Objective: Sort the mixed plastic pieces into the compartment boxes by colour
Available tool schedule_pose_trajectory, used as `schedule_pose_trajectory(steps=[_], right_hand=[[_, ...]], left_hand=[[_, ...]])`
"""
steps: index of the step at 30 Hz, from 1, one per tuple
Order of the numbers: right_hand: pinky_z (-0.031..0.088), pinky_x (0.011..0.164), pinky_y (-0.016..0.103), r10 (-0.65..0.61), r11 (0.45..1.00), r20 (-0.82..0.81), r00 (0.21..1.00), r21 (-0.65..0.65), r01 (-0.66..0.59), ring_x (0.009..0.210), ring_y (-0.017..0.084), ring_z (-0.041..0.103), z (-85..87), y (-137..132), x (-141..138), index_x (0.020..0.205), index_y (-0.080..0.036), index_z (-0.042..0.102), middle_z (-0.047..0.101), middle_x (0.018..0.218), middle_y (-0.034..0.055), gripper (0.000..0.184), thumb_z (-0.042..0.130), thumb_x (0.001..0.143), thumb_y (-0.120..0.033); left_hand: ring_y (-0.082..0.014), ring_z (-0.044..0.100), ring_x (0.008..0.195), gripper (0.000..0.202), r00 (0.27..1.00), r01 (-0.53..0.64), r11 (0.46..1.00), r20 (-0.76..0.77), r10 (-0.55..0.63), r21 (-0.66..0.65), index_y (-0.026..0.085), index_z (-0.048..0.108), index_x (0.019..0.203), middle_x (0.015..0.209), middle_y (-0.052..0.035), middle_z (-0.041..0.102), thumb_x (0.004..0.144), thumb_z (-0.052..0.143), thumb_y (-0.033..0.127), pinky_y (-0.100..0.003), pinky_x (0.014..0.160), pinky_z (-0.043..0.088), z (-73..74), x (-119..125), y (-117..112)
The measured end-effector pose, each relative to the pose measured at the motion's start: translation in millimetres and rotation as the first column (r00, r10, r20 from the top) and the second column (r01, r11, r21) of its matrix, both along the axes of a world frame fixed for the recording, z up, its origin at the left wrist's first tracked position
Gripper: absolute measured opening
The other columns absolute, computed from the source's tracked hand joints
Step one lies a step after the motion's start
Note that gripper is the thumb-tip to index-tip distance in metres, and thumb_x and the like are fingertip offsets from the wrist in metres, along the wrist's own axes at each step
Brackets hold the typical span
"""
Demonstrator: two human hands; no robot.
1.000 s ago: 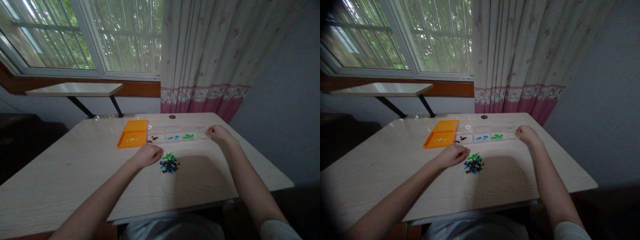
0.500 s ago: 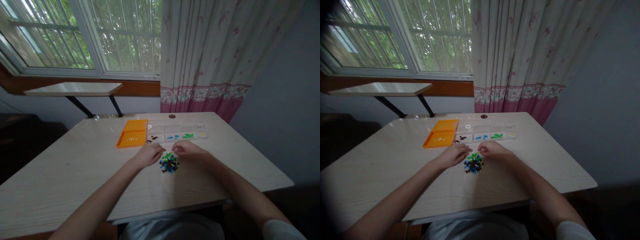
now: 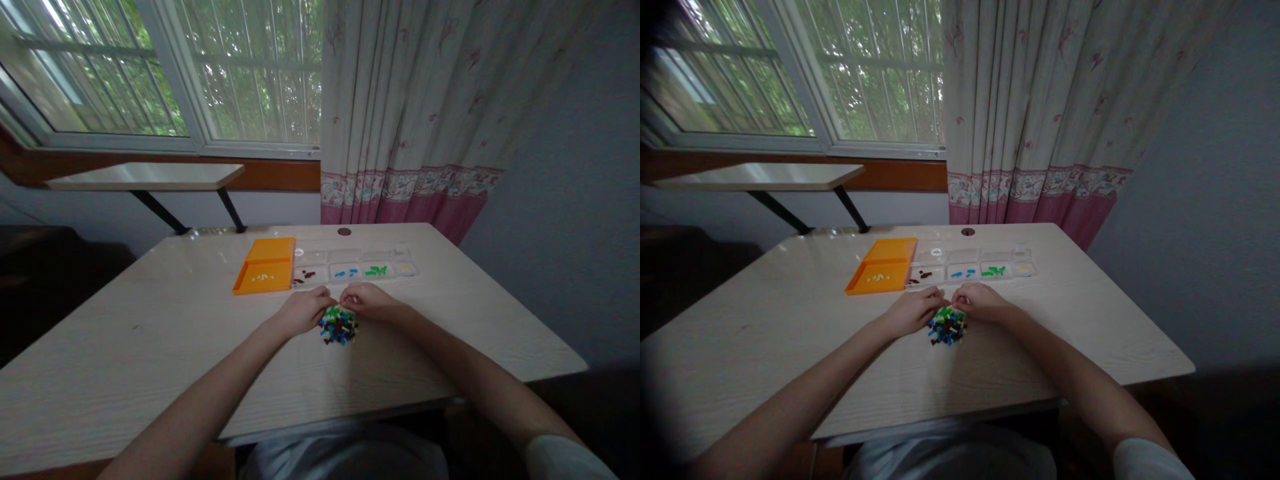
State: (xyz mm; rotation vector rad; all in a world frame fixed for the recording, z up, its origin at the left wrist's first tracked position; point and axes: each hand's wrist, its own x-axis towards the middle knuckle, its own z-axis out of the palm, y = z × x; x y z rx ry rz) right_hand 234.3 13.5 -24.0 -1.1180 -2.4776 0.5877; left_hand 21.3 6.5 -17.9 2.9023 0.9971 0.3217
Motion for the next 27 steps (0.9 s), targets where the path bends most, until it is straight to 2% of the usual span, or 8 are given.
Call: schedule_pose_trajectory(steps=[5,9,15,23,25,27], right_hand=[[0.038,0.061,0.022,-0.108,0.988,-0.231,0.967,-0.132,0.079,0.066,0.012,0.049,-6.8,4,-5,0.080,-0.013,0.062,0.059,0.073,0.0035,0.023,0.048,0.080,-0.031],[0.041,0.063,0.023,-0.182,0.951,-0.417,0.890,-0.304,0.052,0.065,0.012,0.051,-11.8,6,-12,0.076,-0.012,0.060,0.059,0.069,0.0022,0.029,0.049,0.077,-0.039],[0.042,0.064,0.024,-0.217,0.914,-0.488,0.845,-0.405,0.001,0.067,0.013,0.054,-14.2,7,-17,0.073,-0.012,0.062,0.062,0.069,0.0023,0.032,0.057,0.069,-0.043],[0.042,0.061,0.023,-0.234,0.918,-0.507,0.830,-0.396,0.018,0.064,0.012,0.054,-15.1,4,-19,0.075,-0.011,0.063,0.062,0.069,0.0026,0.029,0.057,0.070,-0.039],[0.042,0.059,0.022,-0.228,0.933,-0.476,0.849,-0.357,0.050,0.061,0.011,0.053,-12.6,2,-19,0.076,-0.011,0.063,0.061,0.067,0.0022,0.028,0.055,0.073,-0.038],[0.040,0.055,0.021,-0.221,0.959,-0.406,0.887,-0.256,0.122,0.057,0.010,0.051,-8.4,-1,-18,0.078,-0.012,0.063,0.060,0.063,0.0014,0.027,0.052,0.076,-0.037]], left_hand=[[-0.0131,0.056,0.080,0.024,0.991,-0.032,0.999,0.129,0.027,0.040,0.021,0.059,0.099,0.090,-0.0035,0.056,0.084,0.041,0.020,-0.022,0.069,0.044,0.8,2,0],[-0.0122,0.056,0.076,0.020,0.960,-0.111,0.989,0.266,0.082,0.099,0.019,0.059,0.094,0.087,-0.0041,0.055,0.084,0.045,0.028,-0.021,0.065,0.043,0.2,5,-1],[-0.0104,0.054,0.069,0.019,0.946,-0.100,0.983,0.320,0.047,0.151,0.018,0.060,0.088,0.081,-0.0034,0.055,0.085,0.043,0.027,-0.020,0.060,0.041,0.6,6,-3],[-0.0106,0.054,0.069,0.016,0.923,-0.075,0.989,0.384,0.022,0.126,0.017,0.060,0.084,0.080,-0.0040,0.056,0.082,0.046,0.023,-0.019,0.059,0.041,1.0,7,-3],[-0.0110,0.054,0.070,0.014,0.916,-0.073,0.992,0.401,0.026,0.103,0.017,0.060,0.083,0.081,-0.0040,0.057,0.081,0.047,0.023,-0.020,0.061,0.042,0.7,7,-3],[-0.0116,0.054,0.072,0.014,0.906,-0.074,0.994,0.421,0.034,0.081,0.016,0.060,0.083,0.081,-0.0042,0.057,0.081,0.048,0.023,-0.021,0.063,0.042,1.0,7,-3]])
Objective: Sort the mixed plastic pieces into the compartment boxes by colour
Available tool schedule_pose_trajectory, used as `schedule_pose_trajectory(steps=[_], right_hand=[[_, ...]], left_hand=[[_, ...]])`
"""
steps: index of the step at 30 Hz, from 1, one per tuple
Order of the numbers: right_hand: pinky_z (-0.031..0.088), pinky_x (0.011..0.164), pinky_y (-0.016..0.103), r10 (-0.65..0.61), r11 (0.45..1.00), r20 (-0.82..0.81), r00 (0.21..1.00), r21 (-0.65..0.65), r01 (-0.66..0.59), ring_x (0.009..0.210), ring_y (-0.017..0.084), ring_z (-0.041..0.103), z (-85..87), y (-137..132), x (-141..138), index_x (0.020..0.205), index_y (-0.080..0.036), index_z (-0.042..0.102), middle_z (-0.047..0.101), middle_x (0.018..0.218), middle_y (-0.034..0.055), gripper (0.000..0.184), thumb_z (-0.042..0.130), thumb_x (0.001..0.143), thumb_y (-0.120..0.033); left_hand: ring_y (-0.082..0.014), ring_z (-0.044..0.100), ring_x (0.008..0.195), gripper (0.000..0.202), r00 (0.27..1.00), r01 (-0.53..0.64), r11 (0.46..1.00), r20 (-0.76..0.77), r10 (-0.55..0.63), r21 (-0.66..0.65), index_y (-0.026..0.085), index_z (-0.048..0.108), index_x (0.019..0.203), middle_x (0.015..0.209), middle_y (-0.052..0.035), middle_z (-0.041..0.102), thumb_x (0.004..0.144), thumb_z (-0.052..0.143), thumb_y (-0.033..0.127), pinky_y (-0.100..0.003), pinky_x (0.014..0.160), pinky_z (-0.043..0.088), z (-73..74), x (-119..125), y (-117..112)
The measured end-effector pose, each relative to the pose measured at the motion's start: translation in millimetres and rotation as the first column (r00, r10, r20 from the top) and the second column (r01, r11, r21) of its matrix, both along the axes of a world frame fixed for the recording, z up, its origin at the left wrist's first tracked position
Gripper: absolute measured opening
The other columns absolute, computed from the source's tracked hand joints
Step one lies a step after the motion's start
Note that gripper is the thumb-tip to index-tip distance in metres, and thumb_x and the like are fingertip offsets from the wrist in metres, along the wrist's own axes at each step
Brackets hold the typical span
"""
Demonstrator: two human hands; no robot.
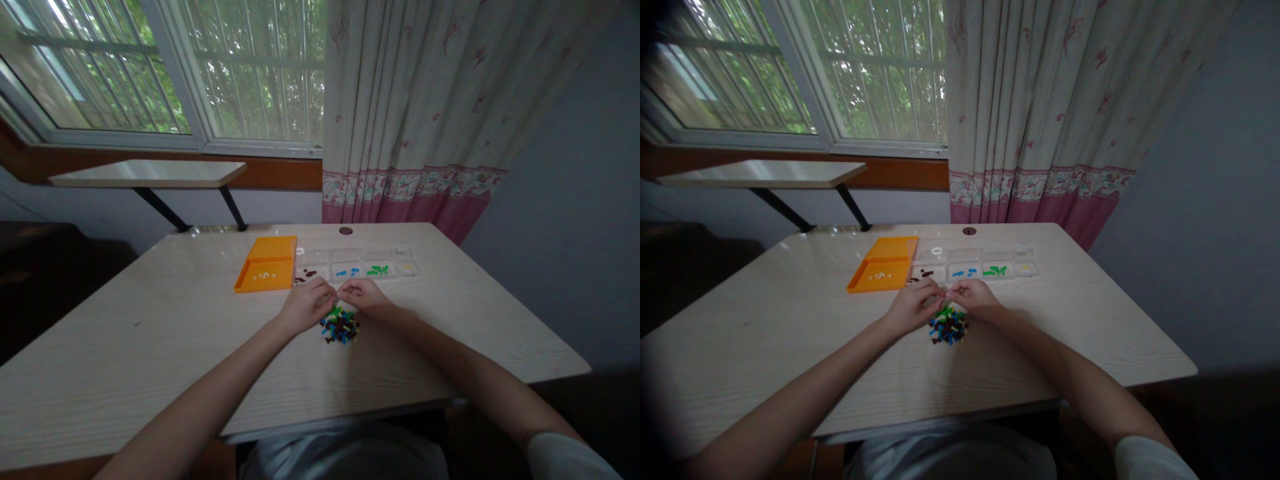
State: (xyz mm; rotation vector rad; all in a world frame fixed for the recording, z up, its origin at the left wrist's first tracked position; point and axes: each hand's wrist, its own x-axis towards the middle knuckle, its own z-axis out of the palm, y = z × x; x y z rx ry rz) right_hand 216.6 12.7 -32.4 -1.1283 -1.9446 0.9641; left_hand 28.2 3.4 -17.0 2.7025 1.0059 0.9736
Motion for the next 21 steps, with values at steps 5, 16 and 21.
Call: schedule_pose_trajectory(steps=[5,16,21], right_hand=[[0.040,0.064,0.021,-0.108,0.897,0.258,0.960,0.441,-0.018,0.068,0.011,0.054,7.6,-5.2,5.9,0.084,-0.017,0.064,0.062,0.077,0.0035,0.018,0.052,0.079,-0.029],[0.040,0.063,0.020,-0.119,0.754,0.329,0.937,0.644,-0.130,0.069,0.011,0.056,4.8,-7.1,9.6,0.084,-0.019,0.063,0.064,0.077,0.0039,0.018,0.048,0.082,-0.029],[0.039,0.065,0.022,-0.122,0.741,0.346,0.930,0.656,-0.147,0.070,0.012,0.057,8.5,-9.4,9.5,0.083,-0.019,0.063,0.065,0.077,0.0037,0.018,0.047,0.083,-0.027]], left_hand=[[-0.0121,0.054,0.074,0.011,0.997,0.000,0.999,0.080,0.003,-0.044,0.016,0.060,0.080,0.077,-0.0036,0.057,0.080,0.050,0.022,-0.021,0.064,0.042,2.5,1.1,-0.7],[-0.0116,0.053,0.071,0.014,0.993,0.049,0.993,0.114,-0.037,-0.105,0.016,0.061,0.081,0.074,-0.0034,0.057,0.081,0.051,0.025,-0.021,0.062,0.041,2.7,-0.4,0.8],[-0.0115,0.053,0.071,0.014,0.994,0.042,0.993,0.108,-0.030,-0.113,0.016,0.061,0.080,0.073,-0.0032,0.057,0.081,0.051,0.025,-0.021,0.062,0.041,4.3,-0.7,0.1]])
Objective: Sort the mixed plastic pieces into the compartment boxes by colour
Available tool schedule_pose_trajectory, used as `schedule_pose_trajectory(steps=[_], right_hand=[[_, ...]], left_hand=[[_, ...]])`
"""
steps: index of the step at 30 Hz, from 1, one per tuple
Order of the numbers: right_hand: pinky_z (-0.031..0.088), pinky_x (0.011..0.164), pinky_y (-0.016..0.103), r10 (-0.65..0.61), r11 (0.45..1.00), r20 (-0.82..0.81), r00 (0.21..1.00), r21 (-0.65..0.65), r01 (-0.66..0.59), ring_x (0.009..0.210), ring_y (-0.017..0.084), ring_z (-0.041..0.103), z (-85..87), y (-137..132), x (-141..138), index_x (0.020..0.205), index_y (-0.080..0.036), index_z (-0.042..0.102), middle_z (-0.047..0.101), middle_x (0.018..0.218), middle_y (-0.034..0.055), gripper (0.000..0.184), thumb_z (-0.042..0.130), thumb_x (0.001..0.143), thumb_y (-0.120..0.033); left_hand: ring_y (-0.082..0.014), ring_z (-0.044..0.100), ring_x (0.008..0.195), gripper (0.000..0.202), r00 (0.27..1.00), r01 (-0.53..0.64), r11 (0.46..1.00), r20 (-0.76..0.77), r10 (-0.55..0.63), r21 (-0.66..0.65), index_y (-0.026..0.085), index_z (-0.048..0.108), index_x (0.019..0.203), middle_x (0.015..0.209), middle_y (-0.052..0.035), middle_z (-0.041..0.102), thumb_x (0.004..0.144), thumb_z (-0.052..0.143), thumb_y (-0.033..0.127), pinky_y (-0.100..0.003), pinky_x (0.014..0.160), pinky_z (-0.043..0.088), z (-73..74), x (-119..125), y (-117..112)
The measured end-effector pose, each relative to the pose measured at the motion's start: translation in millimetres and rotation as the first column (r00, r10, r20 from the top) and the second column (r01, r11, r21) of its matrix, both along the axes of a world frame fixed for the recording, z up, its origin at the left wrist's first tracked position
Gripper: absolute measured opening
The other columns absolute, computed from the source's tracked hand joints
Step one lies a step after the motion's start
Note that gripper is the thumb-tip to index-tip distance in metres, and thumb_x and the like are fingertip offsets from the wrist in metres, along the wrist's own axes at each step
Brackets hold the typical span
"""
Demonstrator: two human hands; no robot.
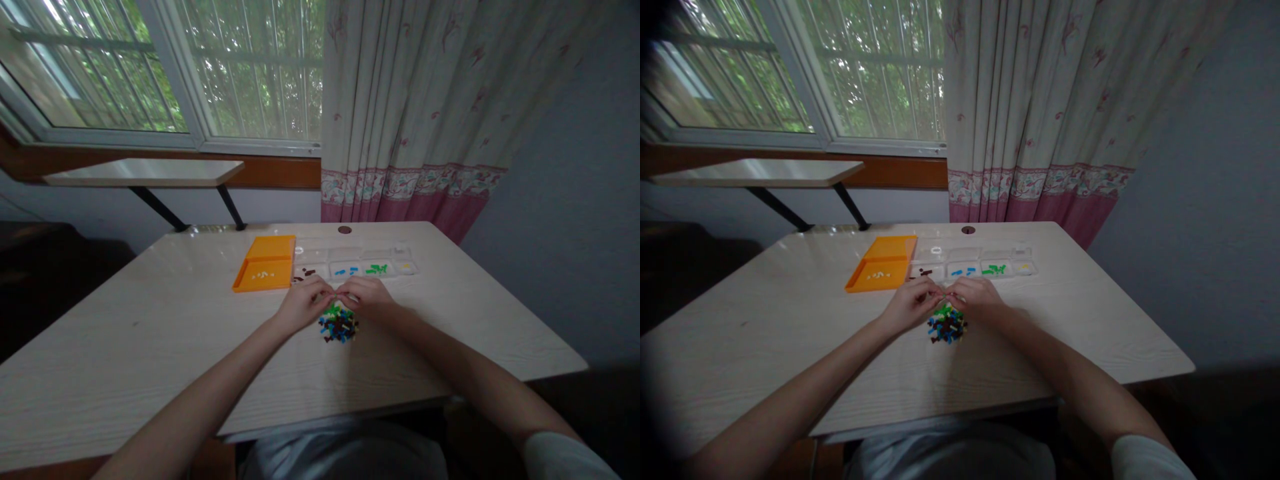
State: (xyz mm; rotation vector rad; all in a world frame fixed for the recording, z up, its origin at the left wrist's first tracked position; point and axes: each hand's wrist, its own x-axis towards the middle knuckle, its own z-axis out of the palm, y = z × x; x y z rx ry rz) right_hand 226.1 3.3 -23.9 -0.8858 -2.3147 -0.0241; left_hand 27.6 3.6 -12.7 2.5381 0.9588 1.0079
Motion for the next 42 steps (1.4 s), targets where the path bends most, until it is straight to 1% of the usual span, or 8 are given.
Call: schedule_pose_trajectory(steps=[7,12,15,20,24,28,33,42], right_hand=[[0.038,0.064,0.023,0.008,0.999,0.037,0.999,0.054,-0.010,0.070,0.012,0.057,2.2,-3,-1,0.082,-0.019,0.062,0.065,0.076,0.0032,0.019,0.044,0.083,-0.025],[0.039,0.066,0.023,0.002,0.999,0.035,0.999,0.037,-0.004,0.072,0.012,0.057,-1.1,0,1,0.083,-0.019,0.062,0.064,0.076,0.0038,0.019,0.045,0.083,-0.026],[0.040,0.066,0.024,-0.026,0.998,-0.052,0.998,0.050,0.028,0.071,0.012,0.058,1.5,1,6,0.080,-0.019,0.063,0.064,0.075,0.0042,0.018,0.046,0.081,-0.026],[0.042,0.059,0.024,-0.083,0.977,-0.289,0.954,0.166,0.135,0.056,0.010,0.053,16.3,0,17,0.076,-0.019,0.062,0.063,0.066,0.0036,0.014,0.051,0.078,-0.026],[0.041,0.051,0.023,-0.069,0.959,-0.360,0.930,0.232,0.161,0.048,0.009,0.046,24.8,-1,21,0.076,-0.018,0.062,0.063,0.064,0.0029,0.010,0.053,0.077,-0.022],[0.041,0.052,0.023,-0.082,0.961,-0.374,0.924,0.217,0.173,0.048,0.009,0.046,24.6,1,23,0.077,-0.018,0.062,0.062,0.064,0.0027,0.011,0.053,0.077,-0.022],[0.041,0.053,0.024,-0.085,0.961,-0.372,0.924,0.214,0.175,0.049,0.009,0.046,21.3,3,26,0.079,-0.018,0.063,0.062,0.067,0.0031,0.010,0.053,0.077,-0.022],[0.041,0.058,0.022,-0.024,0.917,-0.296,0.955,0.375,0.139,0.053,0.009,0.051,25.6,5,28,0.078,-0.017,0.062,0.064,0.067,0.0022,0.008,0.054,0.077,-0.019]], left_hand=[[-0.0105,0.052,0.068,0.014,1.000,0.009,1.000,0.008,-0.009,-0.013,0.016,0.061,0.077,0.071,-0.0023,0.057,0.080,0.054,0.027,-0.020,0.061,0.040,-0.4,0,0],[-0.0105,0.052,0.067,0.015,1.000,0.001,1.000,0.001,-0.001,-0.021,0.016,0.062,0.078,0.070,-0.0021,0.057,0.081,0.052,0.028,-0.020,0.060,0.040,1.0,0,0],[-0.0109,0.053,0.067,0.015,1.000,-0.009,0.998,-0.031,0.007,-0.057,0.016,0.063,0.081,0.073,-0.0026,0.059,0.081,0.052,0.027,-0.020,0.061,0.041,0.4,-1,1],[-0.0121,0.054,0.067,0.017,0.986,-0.042,0.986,-0.163,0.015,-0.161,0.017,0.065,0.081,0.072,-0.0024,0.061,0.079,0.052,0.028,-0.021,0.063,0.041,-8.2,0,6],[-0.0124,0.055,0.067,0.018,0.975,-0.005,0.983,-0.221,-0.037,-0.183,0.017,0.065,0.080,0.072,-0.0022,0.062,0.079,0.051,0.028,-0.021,0.064,0.041,-11.5,0,7],[-0.0125,0.055,0.069,0.019,0.968,0.052,0.981,-0.231,-0.095,-0.187,0.018,0.065,0.082,0.075,-0.0025,0.062,0.080,0.049,0.026,-0.021,0.066,0.041,-9.5,0,7],[-0.0125,0.056,0.069,0.019,0.965,0.013,0.986,-0.256,-0.056,-0.168,0.018,0.065,0.082,0.074,-0.0025,0.063,0.080,0.049,0.027,-0.021,0.066,0.041,-9.4,0,7],[-0.0131,0.056,0.072,0.021,0.950,-0.004,0.985,-0.310,-0.049,-0.171,0.018,0.065,0.084,0.077,-0.0032,0.063,0.081,0.047,0.029,-0.021,0.067,0.041,-8.8,-1,6]])
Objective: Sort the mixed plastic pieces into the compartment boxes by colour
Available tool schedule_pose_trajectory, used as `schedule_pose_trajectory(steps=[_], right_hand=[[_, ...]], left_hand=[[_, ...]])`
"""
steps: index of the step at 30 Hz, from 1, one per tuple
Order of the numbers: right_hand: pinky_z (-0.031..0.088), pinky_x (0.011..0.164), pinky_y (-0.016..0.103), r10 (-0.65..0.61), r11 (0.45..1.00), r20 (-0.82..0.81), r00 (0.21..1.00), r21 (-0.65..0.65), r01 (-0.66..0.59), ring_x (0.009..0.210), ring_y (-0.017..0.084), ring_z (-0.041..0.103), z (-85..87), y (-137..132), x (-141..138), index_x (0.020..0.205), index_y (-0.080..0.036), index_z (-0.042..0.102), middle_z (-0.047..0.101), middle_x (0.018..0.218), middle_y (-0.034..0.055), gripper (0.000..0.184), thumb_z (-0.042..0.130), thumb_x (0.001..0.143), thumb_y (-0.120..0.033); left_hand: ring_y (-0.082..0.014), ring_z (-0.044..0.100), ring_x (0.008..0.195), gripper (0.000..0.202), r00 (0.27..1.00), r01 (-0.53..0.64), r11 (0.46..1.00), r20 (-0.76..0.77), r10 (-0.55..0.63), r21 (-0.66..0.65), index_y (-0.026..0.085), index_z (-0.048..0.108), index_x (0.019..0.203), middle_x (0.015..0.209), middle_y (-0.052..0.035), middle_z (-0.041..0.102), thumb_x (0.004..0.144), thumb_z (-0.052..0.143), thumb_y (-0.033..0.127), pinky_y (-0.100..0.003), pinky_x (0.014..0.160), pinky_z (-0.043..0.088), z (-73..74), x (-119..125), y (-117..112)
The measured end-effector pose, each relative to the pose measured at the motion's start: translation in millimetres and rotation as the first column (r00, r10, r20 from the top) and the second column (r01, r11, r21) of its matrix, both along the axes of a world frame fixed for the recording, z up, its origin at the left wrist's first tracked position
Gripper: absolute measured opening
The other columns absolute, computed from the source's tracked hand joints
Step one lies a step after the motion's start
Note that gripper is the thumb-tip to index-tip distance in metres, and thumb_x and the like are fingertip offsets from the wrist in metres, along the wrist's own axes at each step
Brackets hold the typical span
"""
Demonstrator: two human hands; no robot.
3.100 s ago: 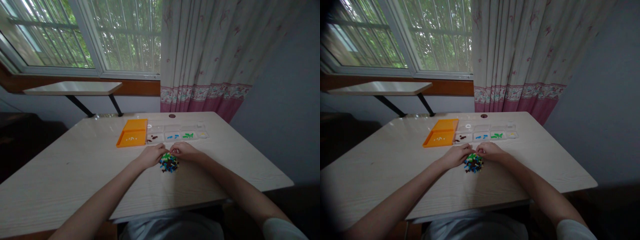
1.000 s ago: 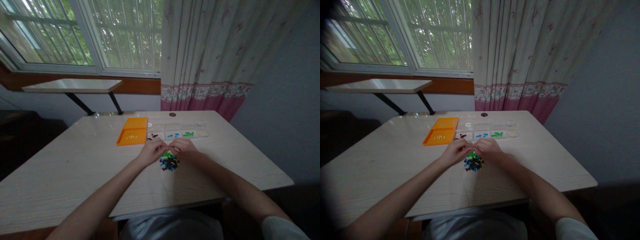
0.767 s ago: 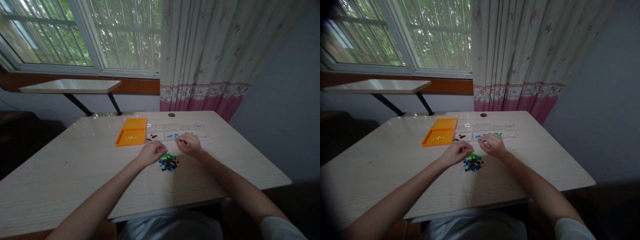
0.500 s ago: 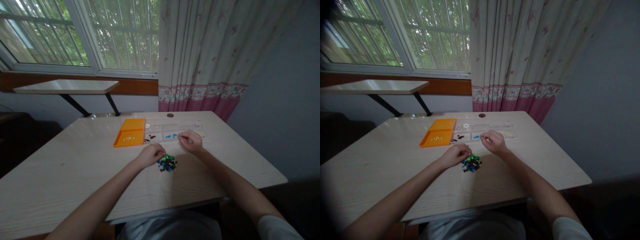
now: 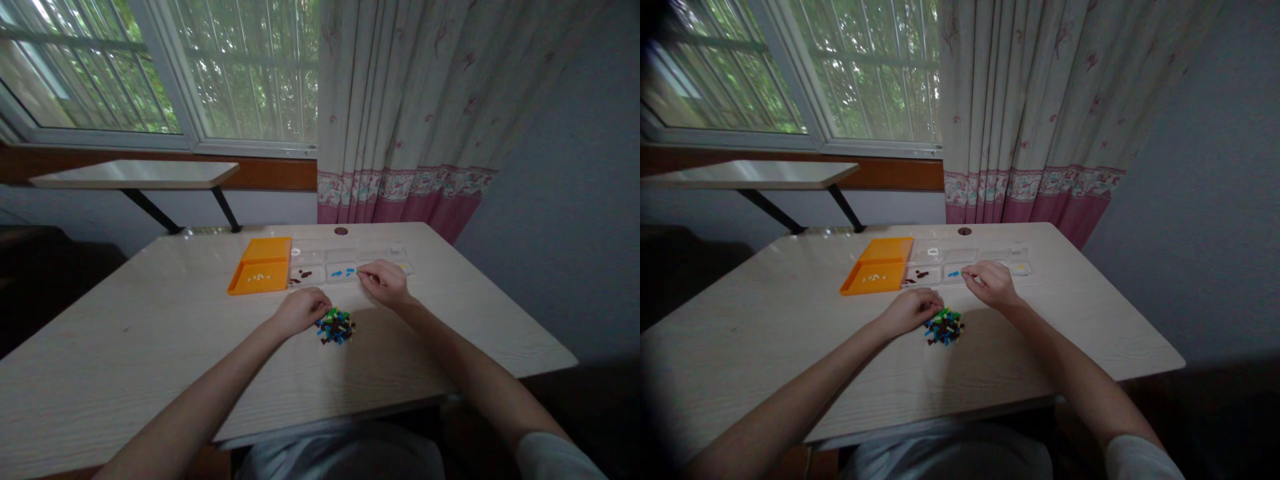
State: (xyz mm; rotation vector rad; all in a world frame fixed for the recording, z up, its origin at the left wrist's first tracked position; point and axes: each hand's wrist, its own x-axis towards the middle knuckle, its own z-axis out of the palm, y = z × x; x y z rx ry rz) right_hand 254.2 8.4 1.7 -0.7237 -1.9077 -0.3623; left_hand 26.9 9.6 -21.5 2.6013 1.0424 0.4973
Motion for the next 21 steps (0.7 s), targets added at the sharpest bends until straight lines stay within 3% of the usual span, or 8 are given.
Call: schedule_pose_trajectory(steps=[3,5,10,14,21], right_hand=[[0.042,0.064,0.022,-0.052,0.998,0.157,0.986,-0.011,0.054,0.065,0.011,0.057,6.2,7,14,0.081,-0.017,0.062,0.065,0.073,0.0031,0.010,0.053,0.079,-0.020],[0.041,0.065,0.023,-0.118,0.983,0.303,0.946,-0.102,0.155,0.070,0.012,0.057,9.5,15,30,0.084,-0.018,0.062,0.065,0.078,0.0036,0.013,0.050,0.081,-0.023],[0.039,0.062,0.022,-0.181,0.828,0.531,0.828,-0.372,0.420,0.070,0.013,0.057,3.9,38,74,0.085,-0.020,0.063,0.064,0.081,0.0034,0.015,0.048,0.081,-0.024],[0.039,0.066,0.023,-0.182,0.764,0.548,0.816,-0.444,0.469,0.077,0.015,0.058,-4.4,47,85,0.088,-0.021,0.065,0.064,0.085,0.0043,0.020,0.046,0.082,-0.024],[0.041,0.069,0.024,-0.189,0.779,0.456,0.870,-0.470,0.415,0.077,0.015,0.058,-0.9,42,74,0.090,-0.019,0.065,0.065,0.089,0.0049,0.022,0.045,0.083,-0.026]], left_hand=[[-0.0132,0.056,0.073,0.021,1.000,-0.006,1.000,-0.009,0.006,-0.009,0.019,0.065,0.085,0.080,-0.0033,0.063,0.081,0.047,0.029,-0.021,0.067,0.041,-0.6,0,1],[-0.0133,0.056,0.073,0.022,1.000,-0.012,1.000,-0.011,0.011,-0.006,0.019,0.065,0.086,0.080,-0.0035,0.063,0.081,0.047,0.030,-0.021,0.067,0.041,-0.9,0,1],[-0.0138,0.056,0.076,0.023,0.999,0.039,0.999,-0.014,-0.039,0.009,0.018,0.065,0.085,0.081,-0.0042,0.063,0.083,0.044,0.027,-0.022,0.071,0.041,0.0,0,1],[-0.0137,0.056,0.078,0.023,0.997,0.079,0.997,-0.021,-0.079,0.025,0.017,0.064,0.085,0.082,-0.0044,0.062,0.084,0.042,0.025,-0.022,0.073,0.042,0.6,-1,1],[-0.0137,0.054,0.082,0.018,0.995,0.098,0.995,0.028,-0.099,0.028,0.017,0.058,0.086,0.088,-0.0045,0.058,0.084,0.041,0.021,-0.022,0.073,0.041,0.8,-2,-2]])
